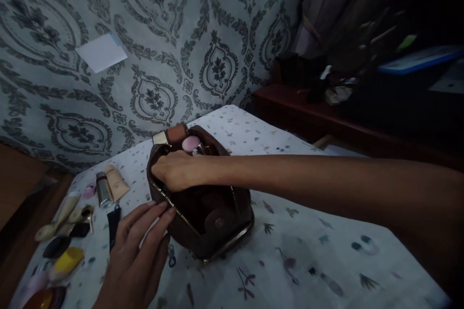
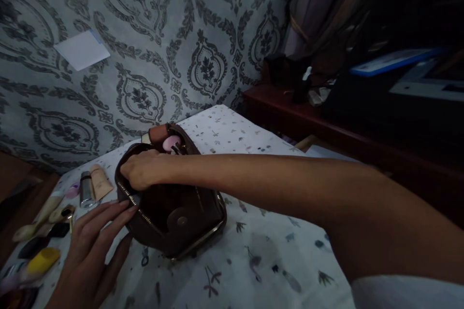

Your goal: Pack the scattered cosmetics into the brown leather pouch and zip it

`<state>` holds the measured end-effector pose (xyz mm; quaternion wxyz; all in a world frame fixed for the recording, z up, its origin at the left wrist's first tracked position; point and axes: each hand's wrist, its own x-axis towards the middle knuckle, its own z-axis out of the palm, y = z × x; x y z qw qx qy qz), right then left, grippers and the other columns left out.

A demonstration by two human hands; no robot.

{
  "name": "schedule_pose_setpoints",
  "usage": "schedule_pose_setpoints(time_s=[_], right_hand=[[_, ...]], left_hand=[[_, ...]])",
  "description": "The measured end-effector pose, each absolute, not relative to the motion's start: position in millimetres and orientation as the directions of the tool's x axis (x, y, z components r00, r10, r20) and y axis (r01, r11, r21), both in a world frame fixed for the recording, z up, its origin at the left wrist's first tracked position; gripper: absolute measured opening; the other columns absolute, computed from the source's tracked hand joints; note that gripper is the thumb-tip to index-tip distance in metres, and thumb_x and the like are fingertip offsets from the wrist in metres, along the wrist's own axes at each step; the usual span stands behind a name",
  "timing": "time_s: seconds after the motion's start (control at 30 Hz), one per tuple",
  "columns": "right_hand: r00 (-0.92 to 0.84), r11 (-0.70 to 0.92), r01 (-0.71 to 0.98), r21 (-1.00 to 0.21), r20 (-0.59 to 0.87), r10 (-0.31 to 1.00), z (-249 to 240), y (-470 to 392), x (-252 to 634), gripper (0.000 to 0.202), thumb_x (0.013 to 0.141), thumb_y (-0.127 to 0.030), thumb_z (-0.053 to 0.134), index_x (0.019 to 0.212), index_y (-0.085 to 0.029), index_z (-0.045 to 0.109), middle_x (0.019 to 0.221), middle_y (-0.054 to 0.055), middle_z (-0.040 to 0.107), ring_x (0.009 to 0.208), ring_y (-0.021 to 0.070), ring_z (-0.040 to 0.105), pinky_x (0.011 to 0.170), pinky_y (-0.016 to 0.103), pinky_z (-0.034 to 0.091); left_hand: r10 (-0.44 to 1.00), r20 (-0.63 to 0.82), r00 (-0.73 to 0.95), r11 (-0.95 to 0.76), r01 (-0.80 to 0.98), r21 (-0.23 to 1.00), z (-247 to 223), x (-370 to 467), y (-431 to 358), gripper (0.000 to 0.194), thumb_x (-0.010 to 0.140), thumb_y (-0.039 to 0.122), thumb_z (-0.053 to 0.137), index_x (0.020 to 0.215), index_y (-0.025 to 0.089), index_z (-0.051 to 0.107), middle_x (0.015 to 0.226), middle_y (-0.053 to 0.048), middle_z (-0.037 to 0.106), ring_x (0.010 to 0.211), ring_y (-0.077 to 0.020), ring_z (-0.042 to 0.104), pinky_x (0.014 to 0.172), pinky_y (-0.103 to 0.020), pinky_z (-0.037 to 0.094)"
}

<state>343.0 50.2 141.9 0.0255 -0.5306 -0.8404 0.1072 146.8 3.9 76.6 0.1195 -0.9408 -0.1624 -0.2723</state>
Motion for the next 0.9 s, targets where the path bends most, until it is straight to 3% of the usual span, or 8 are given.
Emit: schedule_pose_setpoints(time_s=[0.23,0.5,0.67,0.8,0.9], right_hand=[[-0.465,0.467,0.846,-0.258,0.075,0.882,138,44,364,0.018,0.087,-0.016,0.059,0.101,-0.013,0.07,0.106,0.016,0.074,0.098,0.0264,0.072,0.071,0.03,0.055],[-0.375,0.352,0.869,-0.348,0.002,0.927,140,57,374,0.028,0.095,-0.029,0.055,0.111,-0.01,0.067,0.115,0.017,0.072,0.104,0.0272,0.07,0.068,0.03,0.053],[-0.443,0.425,0.827,-0.368,0.039,0.896,133,50,370,0.027,0.091,-0.02,0.057,0.113,-0.008,0.067,0.121,0.017,0.07,0.107,0.0258,0.068,0.076,0.029,0.054],[-0.523,0.475,0.804,-0.359,-0.045,0.851,134,36,366,0.03,0.085,-0.006,0.054,0.112,-0.007,0.068,0.121,0.017,0.069,0.106,0.0269,0.069,0.077,0.03,0.054],[-0.528,0.474,0.816,-0.331,-0.089,0.845,138,32,365,0.035,0.082,-0.006,0.056,0.116,-0.007,0.067,0.123,0.017,0.068,0.106,0.0308,0.069,0.075,0.034,0.056]], left_hand=[[0.207,0.533,0.821,-0.923,0.344,-0.17,78,146,6,0.063,0.091,0.0,0.055,0.149,0.017,0.04,0.13,-0.013,0.056,0.126,-0.027,0.049,0.103,-0.038,0.044],[0.2,0.524,0.828,-0.919,0.344,-0.194,80,143,8,0.069,0.09,0.001,0.055,0.153,0.021,0.035,0.13,-0.012,0.059,0.125,-0.0265,0.051,0.101,-0.038,0.046],[0.195,0.511,0.837,-0.914,0.344,-0.216,82,143,7,0.071,0.089,0.0,0.056,0.154,0.02,0.034,0.129,-0.013,0.058,0.125,-0.0267,0.051,0.104,-0.038,0.045],[0.196,0.507,0.839,-0.915,0.343,-0.214,81,143,6,0.07,0.089,0.0,0.057,0.153,0.019,0.035,0.13,-0.013,0.057,0.126,-0.0272,0.051,0.103,-0.038,0.045],[0.218,0.528,0.821,-0.914,0.361,-0.183,79,144,5,0.067,0.09,0.001,0.057,0.151,0.022,0.038,0.131,-0.012,0.059,0.126,-0.0272,0.051,0.101,-0.039,0.047]])
